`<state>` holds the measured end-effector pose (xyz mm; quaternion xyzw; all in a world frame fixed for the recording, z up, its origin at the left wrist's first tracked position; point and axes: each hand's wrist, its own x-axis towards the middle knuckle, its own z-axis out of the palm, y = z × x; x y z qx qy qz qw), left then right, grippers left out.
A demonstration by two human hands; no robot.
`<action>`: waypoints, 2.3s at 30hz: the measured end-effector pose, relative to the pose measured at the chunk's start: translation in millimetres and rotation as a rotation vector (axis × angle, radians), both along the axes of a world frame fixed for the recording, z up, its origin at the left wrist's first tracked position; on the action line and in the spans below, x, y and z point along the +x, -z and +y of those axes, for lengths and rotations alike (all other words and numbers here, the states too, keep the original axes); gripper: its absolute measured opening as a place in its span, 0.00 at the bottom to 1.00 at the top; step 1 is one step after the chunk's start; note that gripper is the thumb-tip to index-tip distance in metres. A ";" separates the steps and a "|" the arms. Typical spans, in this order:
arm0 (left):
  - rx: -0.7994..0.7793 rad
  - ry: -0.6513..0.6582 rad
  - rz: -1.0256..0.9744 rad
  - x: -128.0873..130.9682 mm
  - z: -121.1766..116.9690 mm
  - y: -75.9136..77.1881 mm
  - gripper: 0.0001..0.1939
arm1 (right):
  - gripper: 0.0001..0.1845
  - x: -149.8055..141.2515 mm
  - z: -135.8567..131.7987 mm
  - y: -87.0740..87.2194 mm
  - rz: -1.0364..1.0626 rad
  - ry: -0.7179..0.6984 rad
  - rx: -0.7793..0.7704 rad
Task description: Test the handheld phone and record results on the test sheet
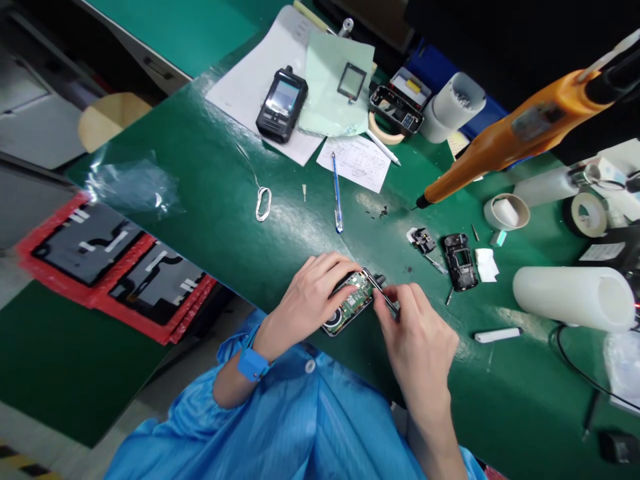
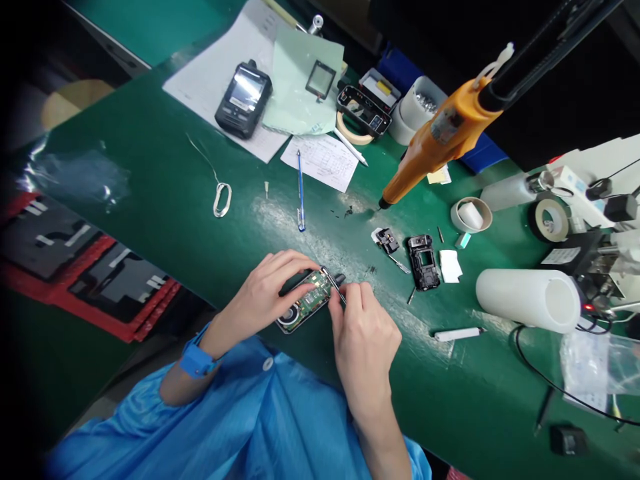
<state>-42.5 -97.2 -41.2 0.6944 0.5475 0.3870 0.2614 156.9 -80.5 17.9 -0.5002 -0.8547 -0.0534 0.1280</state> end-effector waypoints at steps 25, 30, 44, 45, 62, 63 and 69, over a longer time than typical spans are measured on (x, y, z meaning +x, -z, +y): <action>-0.045 0.038 0.068 0.1 -0.4 -2.2 0.12 | 0.22 11.8 16.4 -3.4 -0.133 -0.269 0.117; -0.025 0.042 0.093 0.5 -0.7 -0.7 0.12 | 0.21 15.2 14.5 0.9 -0.079 -0.258 0.095; -0.032 0.097 0.135 -2.5 1.0 -4.0 0.13 | 0.23 16.7 14.0 -0.7 -0.112 -0.276 0.127; -0.040 0.104 0.140 -3.0 1.4 -4.7 0.12 | 0.24 16.6 13.5 -0.6 -0.119 -0.269 0.130; -0.108 0.184 0.188 -7.7 8.7 -14.6 0.11 | 0.24 22.1 17.5 -2.0 -0.046 -0.253 0.034; -0.112 0.192 0.192 -8.3 9.3 -15.1 0.10 | 0.23 22.9 18.1 -2.1 -0.033 -0.251 0.013; -0.111 0.203 0.188 -10.1 10.1 -14.0 0.10 | 0.24 23.3 18.2 -3.5 -0.028 -0.240 -0.005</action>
